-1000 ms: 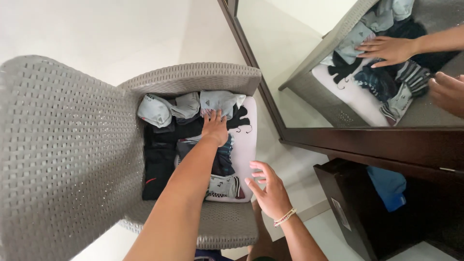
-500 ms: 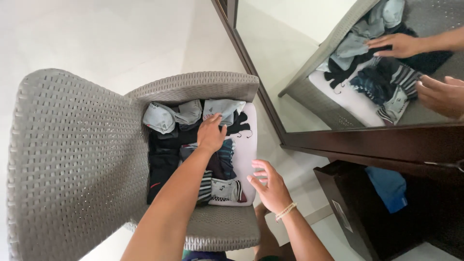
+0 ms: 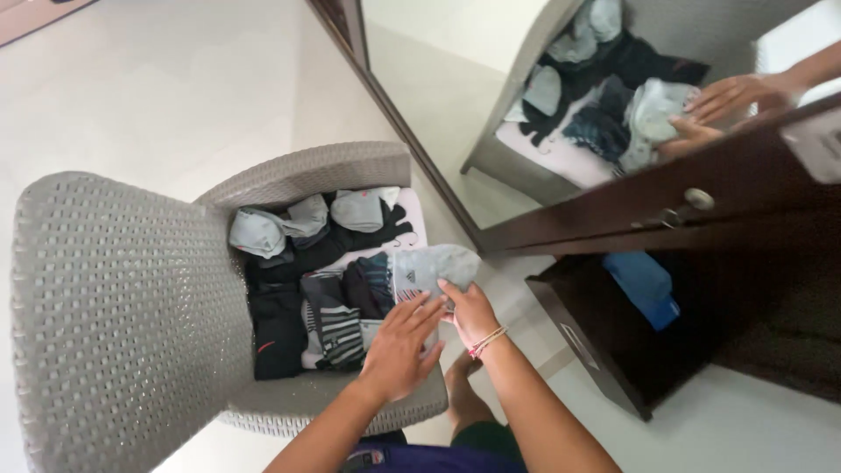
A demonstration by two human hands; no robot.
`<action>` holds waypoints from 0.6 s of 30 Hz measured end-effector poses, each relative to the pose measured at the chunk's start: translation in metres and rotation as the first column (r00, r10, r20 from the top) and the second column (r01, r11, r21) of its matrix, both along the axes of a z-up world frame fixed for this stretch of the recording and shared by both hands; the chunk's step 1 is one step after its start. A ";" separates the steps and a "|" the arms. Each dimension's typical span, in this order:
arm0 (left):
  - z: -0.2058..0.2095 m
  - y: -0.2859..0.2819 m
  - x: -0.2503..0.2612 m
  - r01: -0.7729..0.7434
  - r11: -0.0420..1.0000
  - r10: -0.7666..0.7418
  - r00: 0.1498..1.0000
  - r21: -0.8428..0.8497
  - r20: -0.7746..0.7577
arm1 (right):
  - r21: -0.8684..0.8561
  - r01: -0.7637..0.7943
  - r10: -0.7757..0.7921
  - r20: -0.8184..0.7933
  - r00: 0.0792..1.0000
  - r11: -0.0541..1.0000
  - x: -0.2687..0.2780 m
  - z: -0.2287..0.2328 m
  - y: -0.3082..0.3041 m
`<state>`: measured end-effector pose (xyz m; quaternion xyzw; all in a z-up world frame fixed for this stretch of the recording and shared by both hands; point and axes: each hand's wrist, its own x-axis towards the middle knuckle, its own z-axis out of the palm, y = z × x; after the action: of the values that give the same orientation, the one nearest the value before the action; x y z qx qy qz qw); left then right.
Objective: Placing folded socks from a chair into a wardrobe drawer.
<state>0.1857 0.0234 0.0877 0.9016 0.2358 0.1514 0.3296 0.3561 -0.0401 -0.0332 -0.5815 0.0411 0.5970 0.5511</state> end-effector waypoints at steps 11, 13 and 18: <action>-0.010 -0.040 0.054 -0.216 0.490 0.336 0.941 -0.844 -0.045 | 0.373 0.133 -0.096 -0.115 0.989 0.918 0.054 0.081 -0.127; -0.011 -0.053 0.076 0.085 -0.034 0.360 0.930 -0.996 0.068 | 0.424 0.202 -0.142 -0.169 0.975 0.883 0.061 0.087 -0.143; 0.019 -0.077 0.124 0.084 -0.227 0.393 0.920 -0.970 -0.013 | 0.438 0.245 -0.266 -0.016 0.964 0.865 0.080 0.087 -0.164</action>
<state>0.3099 -0.0531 0.1070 0.2346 0.3239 0.0902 0.9121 0.4359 -0.2039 0.0534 -0.4459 -0.0295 0.4995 0.7421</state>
